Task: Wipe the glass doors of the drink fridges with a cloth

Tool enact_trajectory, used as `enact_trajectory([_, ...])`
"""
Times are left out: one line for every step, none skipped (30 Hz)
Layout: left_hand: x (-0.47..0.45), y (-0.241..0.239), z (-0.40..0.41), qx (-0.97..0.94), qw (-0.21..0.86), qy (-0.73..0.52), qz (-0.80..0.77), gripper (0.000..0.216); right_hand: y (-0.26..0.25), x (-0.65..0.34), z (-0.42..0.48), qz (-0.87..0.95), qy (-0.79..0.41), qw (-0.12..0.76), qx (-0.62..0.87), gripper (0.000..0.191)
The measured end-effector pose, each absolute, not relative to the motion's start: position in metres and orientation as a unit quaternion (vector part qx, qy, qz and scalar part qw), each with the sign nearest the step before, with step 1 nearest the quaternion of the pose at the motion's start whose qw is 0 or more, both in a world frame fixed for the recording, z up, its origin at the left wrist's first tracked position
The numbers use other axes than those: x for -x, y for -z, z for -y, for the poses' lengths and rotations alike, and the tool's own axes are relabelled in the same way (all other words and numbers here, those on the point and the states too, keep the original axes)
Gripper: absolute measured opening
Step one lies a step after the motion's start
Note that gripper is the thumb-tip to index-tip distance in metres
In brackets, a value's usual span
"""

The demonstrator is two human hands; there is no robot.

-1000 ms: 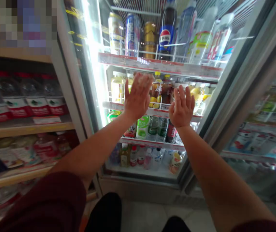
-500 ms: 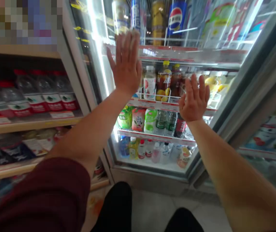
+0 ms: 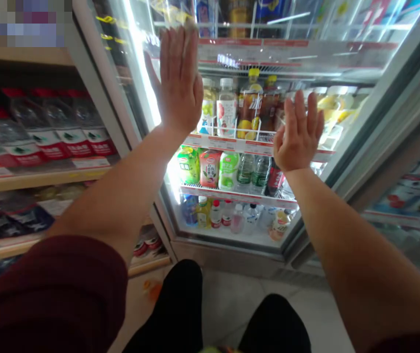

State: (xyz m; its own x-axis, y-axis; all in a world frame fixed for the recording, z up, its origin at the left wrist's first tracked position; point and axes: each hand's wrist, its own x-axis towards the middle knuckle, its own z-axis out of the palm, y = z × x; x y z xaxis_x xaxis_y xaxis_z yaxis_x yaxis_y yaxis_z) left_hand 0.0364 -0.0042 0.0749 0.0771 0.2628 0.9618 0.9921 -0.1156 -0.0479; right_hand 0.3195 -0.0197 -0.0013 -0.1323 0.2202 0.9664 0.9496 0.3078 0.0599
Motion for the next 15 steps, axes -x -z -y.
enact_trajectory([-0.039, -0.056, 0.006, 0.618, 0.406, 0.433, 0.515, 0.066, 0.001, -0.319, 0.02, 0.652, 0.374, 0.479, 0.453, 0.058])
enact_trajectory([-0.043, -0.032, 0.01, 0.654, 0.397, 0.416, 0.492, 0.066, 0.001, -0.319, 0.02, 0.655, 0.371, 0.476, 0.456, 0.059])
enact_trajectory([-0.048, -0.008, 0.015, 0.702, 0.388, 0.393, 0.45, 0.064, 0.001, -0.319, 0.02, 0.655, 0.368, 0.474, 0.459, 0.059])
enact_trajectory([-0.051, 0.015, 0.021, 0.753, 0.374, 0.355, 0.409, 0.056, 0.001, -0.319, 0.02, 0.655, 0.369, 0.472, 0.461, 0.059])
enact_trajectory([-0.052, 0.031, 0.026, 0.802, 0.355, 0.312, 0.366, 0.052, 0.0, -0.319, 0.02, 0.655, 0.372, 0.47, 0.46, 0.059])
enact_trajectory([-0.051, 0.039, 0.028, 0.839, 0.337, 0.273, 0.328, 0.051, 0.0, -0.319, 0.021, 0.655, 0.374, 0.468, 0.46, 0.059])
enact_trajectory([-0.045, 0.038, 0.027, 0.861, 0.329, 0.245, 0.301, 0.049, 0.0, -0.318, 0.021, 0.653, 0.378, 0.467, 0.461, 0.059])
enact_trajectory([-0.037, 0.028, 0.023, 0.866, 0.334, 0.232, 0.29, 0.049, 0.0, -0.318, 0.021, 0.651, 0.382, 0.467, 0.461, 0.059])
enact_trajectory([-0.026, 0.011, 0.016, 0.856, 0.351, 0.237, 0.297, 0.051, 0.0, -0.318, 0.022, 0.65, 0.383, 0.465, 0.463, 0.059])
enact_trajectory([-0.013, -0.009, 0.006, 0.824, 0.381, 0.263, 0.326, 0.055, 0.0, -0.318, 0.022, 0.65, 0.382, 0.462, 0.467, 0.06])
enact_trajectory([0.0, -0.028, -0.004, 0.776, 0.414, 0.302, 0.367, 0.059, 0.0, -0.317, 0.023, 0.648, 0.38, 0.462, 0.471, 0.059])
enact_trajectory([0.012, -0.043, -0.014, 0.716, 0.441, 0.353, 0.409, 0.061, 0.0, -0.317, 0.024, 0.647, 0.381, 0.461, 0.473, 0.059])
enact_trajectory([0.022, -0.051, -0.021, 0.662, 0.459, 0.396, 0.441, 0.062, 0.001, -0.317, 0.025, 0.646, 0.383, 0.46, 0.473, 0.059])
enact_trajectory([0.028, -0.05, -0.024, 0.621, 0.466, 0.429, 0.462, 0.062, 0.001, -0.316, 0.025, 0.646, 0.386, 0.458, 0.473, 0.059])
enact_trajectory([0.029, -0.04, -0.023, 0.602, 0.463, 0.447, 0.473, 0.062, 0.001, -0.316, 0.025, 0.645, 0.389, 0.458, 0.472, 0.058])
